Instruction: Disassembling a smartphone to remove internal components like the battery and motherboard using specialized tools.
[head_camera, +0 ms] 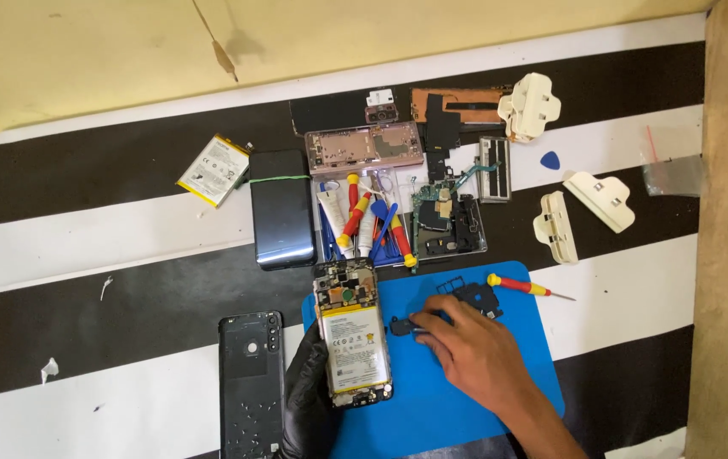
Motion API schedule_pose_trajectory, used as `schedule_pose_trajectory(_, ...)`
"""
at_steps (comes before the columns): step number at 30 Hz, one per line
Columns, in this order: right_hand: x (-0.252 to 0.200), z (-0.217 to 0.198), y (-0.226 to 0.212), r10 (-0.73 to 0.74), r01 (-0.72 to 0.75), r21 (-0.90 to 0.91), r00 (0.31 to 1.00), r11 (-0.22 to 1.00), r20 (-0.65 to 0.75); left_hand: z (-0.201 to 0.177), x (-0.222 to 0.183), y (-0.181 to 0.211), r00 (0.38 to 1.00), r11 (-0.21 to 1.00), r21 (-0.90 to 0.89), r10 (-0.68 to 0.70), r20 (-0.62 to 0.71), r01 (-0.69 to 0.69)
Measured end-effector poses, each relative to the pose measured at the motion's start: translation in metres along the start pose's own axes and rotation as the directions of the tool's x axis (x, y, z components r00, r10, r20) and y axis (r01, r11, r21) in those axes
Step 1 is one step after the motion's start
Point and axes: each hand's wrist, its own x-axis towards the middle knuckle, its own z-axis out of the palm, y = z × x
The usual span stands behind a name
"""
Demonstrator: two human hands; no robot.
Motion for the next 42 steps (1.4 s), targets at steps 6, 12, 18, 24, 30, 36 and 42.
schedule_pose_trajectory(6, 0.004, -0.013, -0.002, 0.079, -0.080, 0.012, 0.993, 0.997, 0.082, 0.084, 0.065, 0.095, 1.000, 1.000, -0.010, -0.005, 0.020, 0.005)
schedule_pose_trajectory(12, 0.006, -0.053, -0.010, 0.065, -0.005, 0.633, 0.995, 0.774, -0.072, 0.087, 0.062, 0.098, 0.998, 0.990, -0.140, -0.017, 0.055, 0.025)
schedule_pose_trajectory(18, 0.031, 0.003, 0.009, 0.070, 0.199, 0.896, 0.967, 0.397, -0.245, 0.090, 0.060, 0.100, 0.996, 0.997, -0.076, 0.011, 0.092, -0.004)
schedule_pose_trajectory(24, 0.031, 0.035, 0.019, 0.104, 0.089, 0.994, 0.991, -0.060, -0.082, 0.087, 0.063, 0.100, 0.991, 0.994, -0.108, -0.004, 0.137, 0.019)
schedule_pose_trajectory(30, 0.039, 0.039, 0.016, 0.000, 0.011, 0.989, 1.000, -0.145, -0.011, 0.088, 0.057, 0.103, 0.986, 0.994, -0.104, 0.059, 0.153, -0.044)
schedule_pose_trajectory(36, 0.042, 0.039, 0.019, 0.015, -0.031, 0.993, 0.999, -0.115, 0.033, 0.083, 0.065, 0.095, 0.991, 0.993, -0.109, 0.052, 0.120, -0.039)
schedule_pose_trajectory(42, 0.047, 0.039, 0.022, -0.011, -0.047, 0.992, 0.999, -0.113, 0.046, 0.090, 0.066, 0.100, 0.992, 0.993, -0.117, 0.037, 0.117, -0.023)
